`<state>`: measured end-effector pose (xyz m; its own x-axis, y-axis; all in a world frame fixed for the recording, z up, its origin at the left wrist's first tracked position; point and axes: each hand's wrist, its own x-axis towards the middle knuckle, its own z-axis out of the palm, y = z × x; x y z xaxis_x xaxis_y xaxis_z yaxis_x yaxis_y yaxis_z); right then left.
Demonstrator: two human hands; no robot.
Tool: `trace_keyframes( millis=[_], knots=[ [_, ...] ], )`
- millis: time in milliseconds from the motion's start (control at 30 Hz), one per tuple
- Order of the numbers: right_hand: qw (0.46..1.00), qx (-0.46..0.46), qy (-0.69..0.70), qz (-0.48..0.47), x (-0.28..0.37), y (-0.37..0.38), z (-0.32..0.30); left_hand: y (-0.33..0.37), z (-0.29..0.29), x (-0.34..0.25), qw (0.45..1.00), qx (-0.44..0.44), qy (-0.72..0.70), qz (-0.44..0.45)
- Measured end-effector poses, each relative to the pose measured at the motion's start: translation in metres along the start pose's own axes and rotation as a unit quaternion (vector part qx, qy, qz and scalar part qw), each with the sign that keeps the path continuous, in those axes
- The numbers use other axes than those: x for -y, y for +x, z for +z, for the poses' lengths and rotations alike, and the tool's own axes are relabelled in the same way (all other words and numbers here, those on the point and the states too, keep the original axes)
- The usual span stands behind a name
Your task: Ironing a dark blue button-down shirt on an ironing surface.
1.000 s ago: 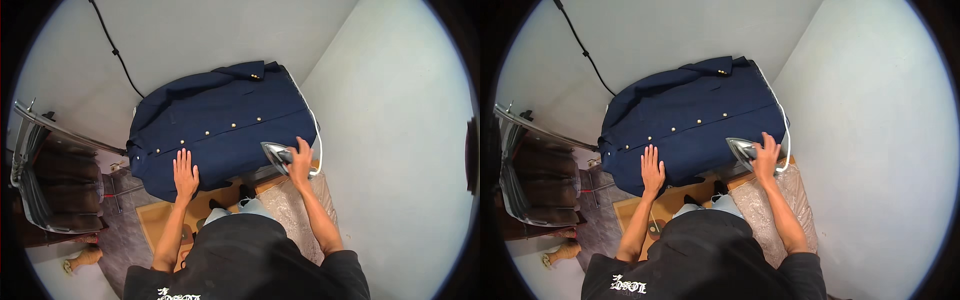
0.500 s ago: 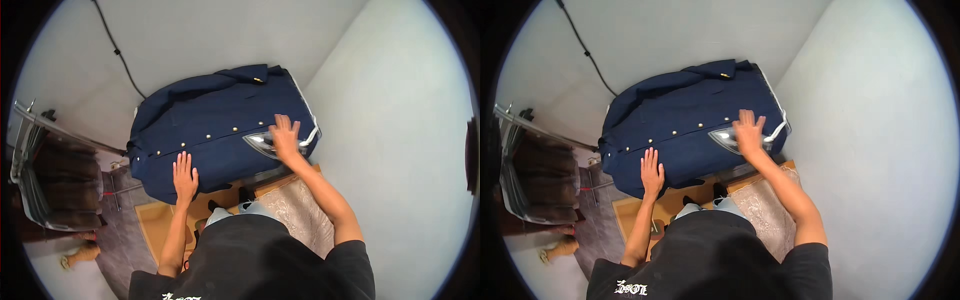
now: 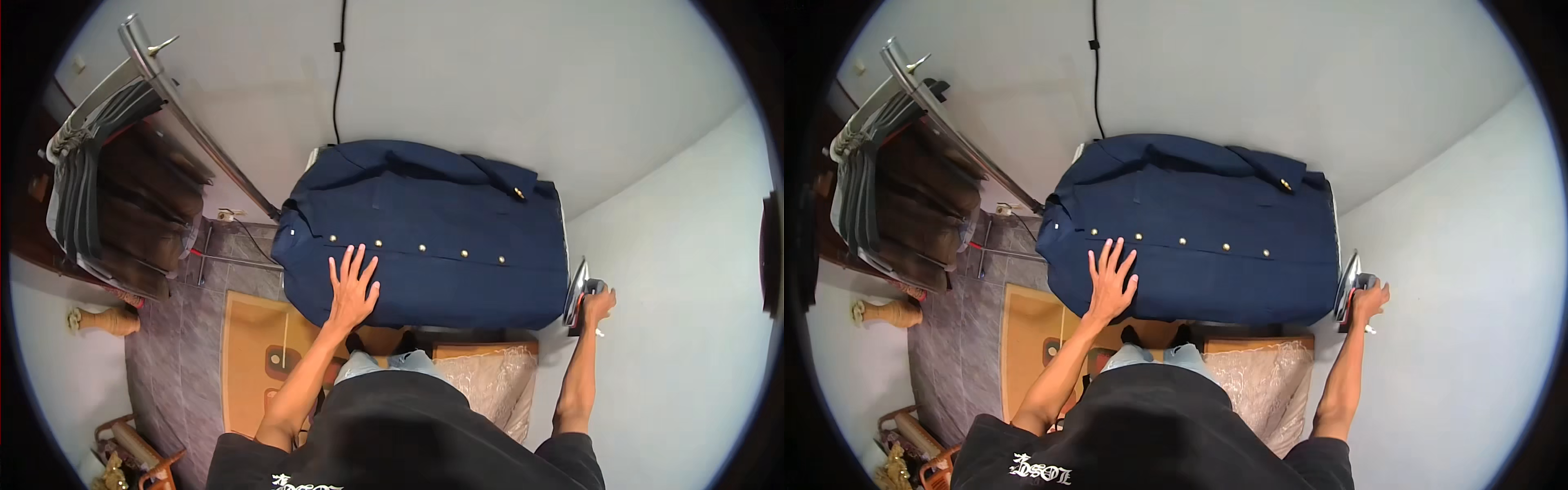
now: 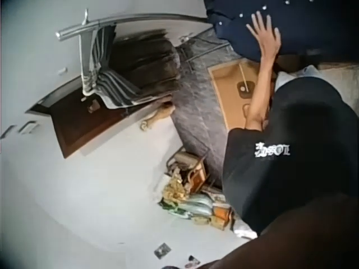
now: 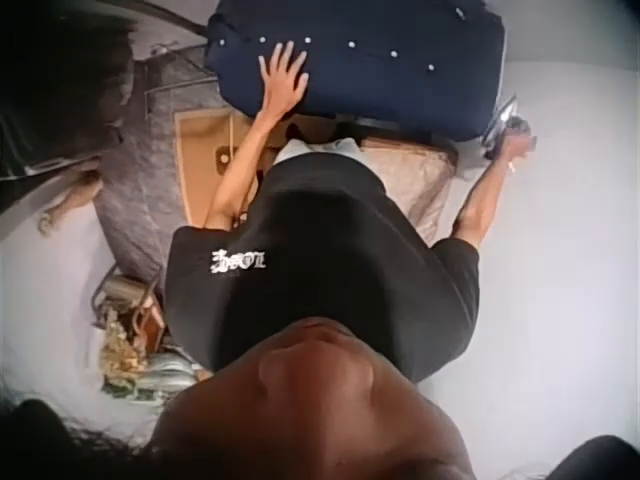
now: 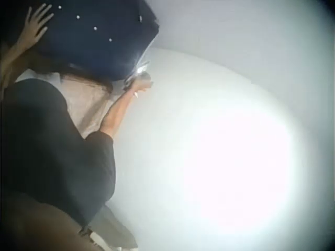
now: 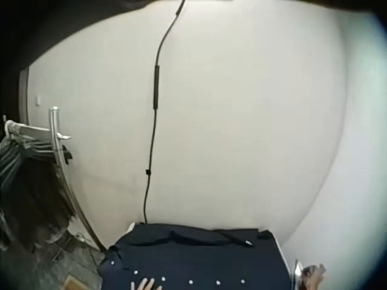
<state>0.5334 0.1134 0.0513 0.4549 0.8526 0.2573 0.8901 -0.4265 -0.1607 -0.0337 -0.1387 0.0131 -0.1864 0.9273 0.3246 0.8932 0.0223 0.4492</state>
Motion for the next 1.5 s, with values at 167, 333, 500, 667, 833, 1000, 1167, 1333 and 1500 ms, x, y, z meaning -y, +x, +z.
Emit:
trace_keyframes(
  millis=[167, 333, 500, 667, 833, 1000, 1167, 1333, 1500],
  knots=[
    [0.941, -0.053, 0.044, -0.331, 0.129, -0.013, -0.048, 0.065, -0.015, 0.036, 0.997, -0.061, -0.001, -0.039],
    [0.837, 0.009, 0.113, -0.536, 0.314, -0.11, -0.086, 0.12, 0.021, 0.095, 0.996, -0.027, 0.068, -0.059],
    [0.783, 0.017, 0.071, -0.618, 0.401, -0.185, -0.003, 0.129, 0.044, 0.098, 0.994, 0.01, 0.068, -0.08],
    [0.825, -0.037, 0.07, -0.559, 0.412, -0.182, 0.026, 0.129, 0.033, 0.099, 0.992, 0.009, 0.077, -0.101],
    [0.878, 0.002, 0.015, -0.478, 0.372, -0.113, 0.034, 0.132, 0.035, 0.103, 0.991, 0.006, 0.092, -0.098],
    [0.862, 0.068, 0.066, -0.498, 0.362, -0.099, 0.033, 0.13, 0.037, 0.101, 0.991, 0.006, 0.089, -0.103],
    [0.827, 0.099, 0.138, -0.536, 0.399, -0.133, 0.019, 0.128, 0.036, 0.096, 0.991, -0.013, 0.088, -0.096],
    [0.833, 0.055, 0.12, -0.537, 0.451, -0.185, 0.025, 0.128, 0.037, 0.094, 0.991, 0.013, 0.071, -0.115],
    [0.843, 0.023, 0.078, -0.532, 0.442, -0.179, 0.029, 0.125, 0.035, 0.095, 0.991, 0.005, 0.045, -0.123]
  ],
)
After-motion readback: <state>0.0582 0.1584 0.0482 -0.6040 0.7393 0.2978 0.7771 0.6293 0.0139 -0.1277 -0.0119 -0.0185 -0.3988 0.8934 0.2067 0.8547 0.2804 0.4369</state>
